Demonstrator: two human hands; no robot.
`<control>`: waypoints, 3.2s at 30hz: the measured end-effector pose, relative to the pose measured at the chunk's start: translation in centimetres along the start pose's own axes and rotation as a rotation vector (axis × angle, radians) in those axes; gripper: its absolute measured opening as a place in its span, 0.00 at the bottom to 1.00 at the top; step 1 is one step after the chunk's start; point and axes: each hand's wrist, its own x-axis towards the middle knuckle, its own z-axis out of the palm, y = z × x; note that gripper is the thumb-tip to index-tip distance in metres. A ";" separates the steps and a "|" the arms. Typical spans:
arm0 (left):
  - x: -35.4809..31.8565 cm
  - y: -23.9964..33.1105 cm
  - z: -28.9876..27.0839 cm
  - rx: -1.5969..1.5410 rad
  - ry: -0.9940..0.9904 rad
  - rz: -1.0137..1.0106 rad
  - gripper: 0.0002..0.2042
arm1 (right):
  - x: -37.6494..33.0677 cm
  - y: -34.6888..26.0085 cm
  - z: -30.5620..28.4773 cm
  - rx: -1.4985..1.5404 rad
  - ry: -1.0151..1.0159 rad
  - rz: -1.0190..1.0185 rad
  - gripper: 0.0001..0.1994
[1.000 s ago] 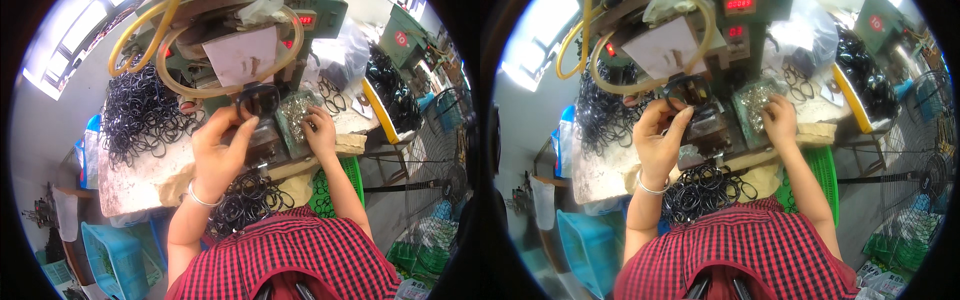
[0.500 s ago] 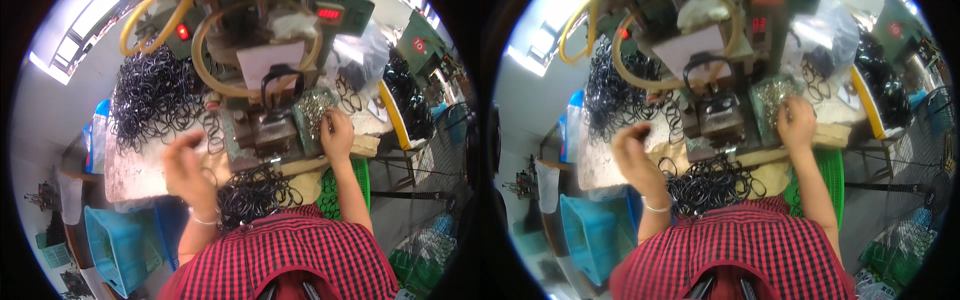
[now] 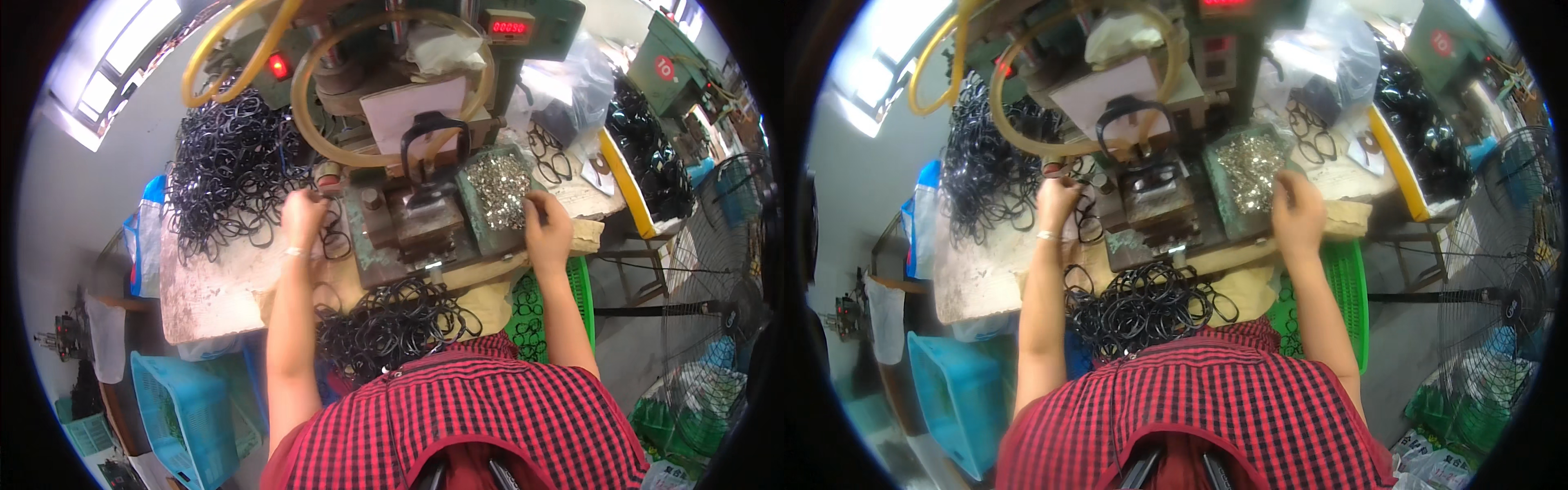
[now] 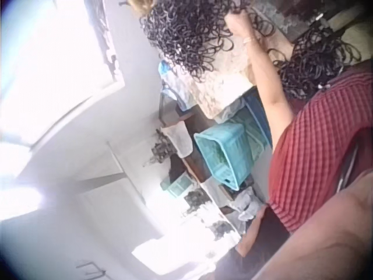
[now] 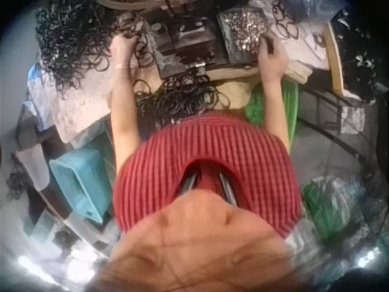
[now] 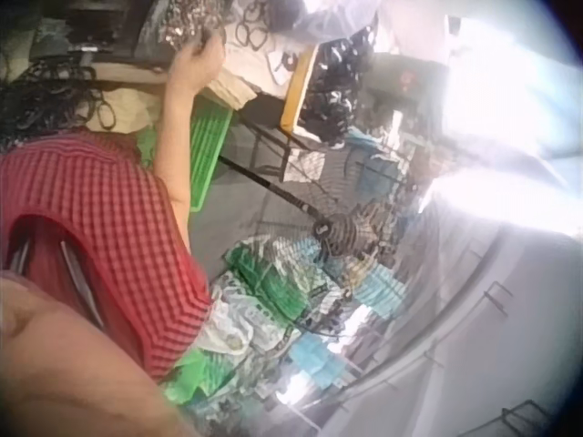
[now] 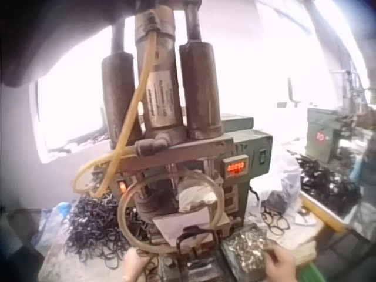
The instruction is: The person repeatedly picks black plastic rings and small metal pieces from piles on a workbench, places them into a press machine, and removes the assembled keychains. The process is continuous and repetitive throughout the clip.
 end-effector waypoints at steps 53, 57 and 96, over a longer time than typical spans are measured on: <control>-12.0 17.7 -9.9 -0.955 0.071 0.600 0.07 | 2.3 0.8 2.5 -0.073 -0.060 -0.156 0.07; -12.8 17.8 -9.7 -0.912 0.128 0.592 0.08 | 2.8 0.0 2.8 -0.033 -0.018 -0.207 0.04; -11.5 4.1 -5.8 -1.300 0.240 -0.014 0.06 | 1.4 -10.8 4.1 0.721 -0.249 0.107 0.13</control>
